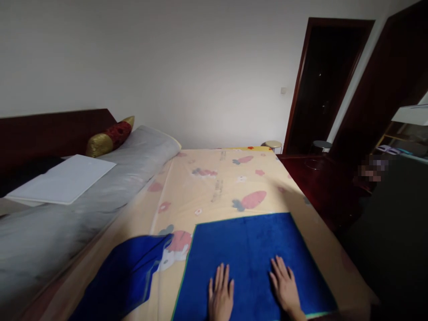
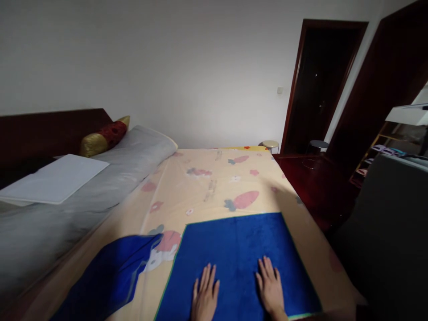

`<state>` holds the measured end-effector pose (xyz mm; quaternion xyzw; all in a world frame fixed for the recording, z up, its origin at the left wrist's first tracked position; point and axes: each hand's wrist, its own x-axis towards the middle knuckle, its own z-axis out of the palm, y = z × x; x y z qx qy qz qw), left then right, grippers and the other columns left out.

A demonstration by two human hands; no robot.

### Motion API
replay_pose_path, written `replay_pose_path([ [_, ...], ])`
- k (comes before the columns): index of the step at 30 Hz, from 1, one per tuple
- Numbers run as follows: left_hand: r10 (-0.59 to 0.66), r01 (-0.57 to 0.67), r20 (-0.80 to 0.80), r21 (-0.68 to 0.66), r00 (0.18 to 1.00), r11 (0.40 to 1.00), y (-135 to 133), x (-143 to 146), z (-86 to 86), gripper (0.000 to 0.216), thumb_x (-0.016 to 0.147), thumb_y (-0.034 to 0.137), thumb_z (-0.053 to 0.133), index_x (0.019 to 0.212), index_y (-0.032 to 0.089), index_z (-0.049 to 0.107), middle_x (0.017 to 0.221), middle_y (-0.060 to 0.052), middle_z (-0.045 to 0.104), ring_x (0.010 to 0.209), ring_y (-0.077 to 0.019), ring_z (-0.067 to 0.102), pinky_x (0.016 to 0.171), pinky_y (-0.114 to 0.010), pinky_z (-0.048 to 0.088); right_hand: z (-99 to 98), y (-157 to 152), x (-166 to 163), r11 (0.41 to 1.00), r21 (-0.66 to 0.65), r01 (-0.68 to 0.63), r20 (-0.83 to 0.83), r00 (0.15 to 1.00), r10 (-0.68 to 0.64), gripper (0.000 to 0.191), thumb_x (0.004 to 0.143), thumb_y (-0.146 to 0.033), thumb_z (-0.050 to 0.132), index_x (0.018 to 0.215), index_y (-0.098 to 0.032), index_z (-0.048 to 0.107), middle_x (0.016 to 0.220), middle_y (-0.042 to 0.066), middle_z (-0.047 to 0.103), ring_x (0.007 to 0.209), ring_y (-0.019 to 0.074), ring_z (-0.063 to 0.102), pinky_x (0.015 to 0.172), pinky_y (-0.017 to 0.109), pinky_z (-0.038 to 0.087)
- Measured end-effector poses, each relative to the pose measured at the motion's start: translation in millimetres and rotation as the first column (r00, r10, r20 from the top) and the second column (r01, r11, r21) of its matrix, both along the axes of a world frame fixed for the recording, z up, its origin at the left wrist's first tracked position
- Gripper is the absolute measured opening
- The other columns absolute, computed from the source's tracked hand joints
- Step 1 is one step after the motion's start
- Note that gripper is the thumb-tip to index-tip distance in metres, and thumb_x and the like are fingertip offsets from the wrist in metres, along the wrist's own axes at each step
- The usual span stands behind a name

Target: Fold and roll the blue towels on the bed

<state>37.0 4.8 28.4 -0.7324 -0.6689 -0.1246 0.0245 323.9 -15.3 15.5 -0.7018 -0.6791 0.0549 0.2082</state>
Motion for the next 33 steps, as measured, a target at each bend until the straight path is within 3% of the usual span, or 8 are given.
replay_pose_path([
  [4,0.437,-0.439,0.040,0.059,0.898,0.897,-20,-76,6.7,0.057,0.090,0.042,0.022,0.145,0.026,0.029,0.152,-0.008,0.039,0.138,-0.0233,0.040,0.109,-0.056,0.033,-21.6,-30,105,0.970,0.039,0.239,0.001,0.971,-0.240,0.070,0.089,-0.065,0.025,0.141,-0.022,0.041,0.147,0.013,0.043,0.136,0.0304,0.040,0.106,0.055,0.040],
  [8,0.435,-0.457,0.141,0.216,0.889,0.863,-25,-98,16.0,0.059,0.089,0.040,0.025,0.147,0.032,0.019,0.150,-0.006,0.043,0.139,-0.0245,0.039,0.109,-0.061,0.030,-29.8,-41,144,0.969,0.102,0.224,-0.079,0.973,-0.217,0.070,0.088,-0.066,0.026,0.137,-0.021,0.047,0.143,0.012,0.049,0.133,0.0272,0.045,0.108,0.048,0.041],
  [12,0.303,-0.323,0.113,0.277,0.946,0.905,-20,-50,23.0,0.059,0.090,0.033,0.029,0.148,0.030,0.015,0.151,-0.004,0.042,0.138,-0.0210,0.040,0.115,-0.055,0.024,-10.0,-30,85,0.959,0.189,0.210,-0.006,0.977,-0.213,0.059,0.093,-0.054,0.027,0.138,-0.021,0.045,0.147,0.012,0.043,0.137,0.0292,0.039,0.106,0.055,0.041],
  [14,0.059,-0.057,0.003,0.311,0.998,0.949,-20,-12,21.4,0.060,0.090,0.026,0.032,0.148,0.028,0.018,0.149,-0.001,0.044,0.137,-0.0161,0.042,0.115,-0.043,0.027,-0.3,-22,34,0.980,0.191,0.061,0.041,0.997,-0.070,0.048,0.095,-0.041,0.032,0.138,-0.023,0.044,0.147,0.009,0.043,0.137,0.0256,0.038,0.107,0.049,0.041],
  [17,-0.264,0.301,-0.152,0.344,0.952,0.889,-24,40,10.8,0.062,0.086,0.017,0.036,0.146,0.026,0.026,0.146,0.005,0.048,0.135,-0.0112,0.042,0.111,-0.031,0.032,1.3,-17,-39,0.966,0.140,-0.219,0.093,0.974,0.207,0.049,0.095,-0.024,0.031,0.143,-0.028,0.035,0.148,0.003,0.042,0.137,0.0193,0.038,0.109,0.040,0.041],
  [23,-0.295,0.334,-0.158,0.386,0.942,0.860,-34,76,-6.8,0.062,0.085,0.025,0.040,0.146,0.025,0.026,0.142,0.004,0.053,0.132,-0.0126,0.046,0.109,-0.034,0.033,-8.0,-19,-83,0.932,0.129,-0.339,0.169,0.934,0.316,0.061,0.090,-0.023,0.042,0.147,-0.025,0.020,0.148,0.003,0.040,0.136,0.0211,0.041,0.108,0.038,0.041],
  [28,-0.242,0.268,-0.133,0.233,0.961,0.935,-35,39,-2.6,0.061,0.090,0.029,0.037,0.147,0.032,0.016,0.149,0.006,0.044,0.133,-0.0125,0.044,0.108,-0.035,0.033,-10.4,-26,-30,0.952,0.170,-0.253,0.208,0.954,0.216,0.055,0.094,-0.036,0.041,0.146,-0.027,0.027,0.148,0.003,0.041,0.136,0.0226,0.041,0.108,0.041,0.042],
  [33,0.162,-0.161,0.012,0.227,0.987,0.961,-42,-51,-14.9,0.060,0.091,0.036,0.031,0.145,0.037,0.004,0.144,-0.001,0.050,0.130,-0.0215,0.050,0.106,-0.048,0.035,-50.1,-52,106,0.966,0.244,0.085,0.041,0.994,-0.098,0.059,0.092,-0.057,0.029,0.127,-0.020,0.058,0.133,0.012,0.059,0.123,0.0274,0.056,0.096,0.043,0.053],
])
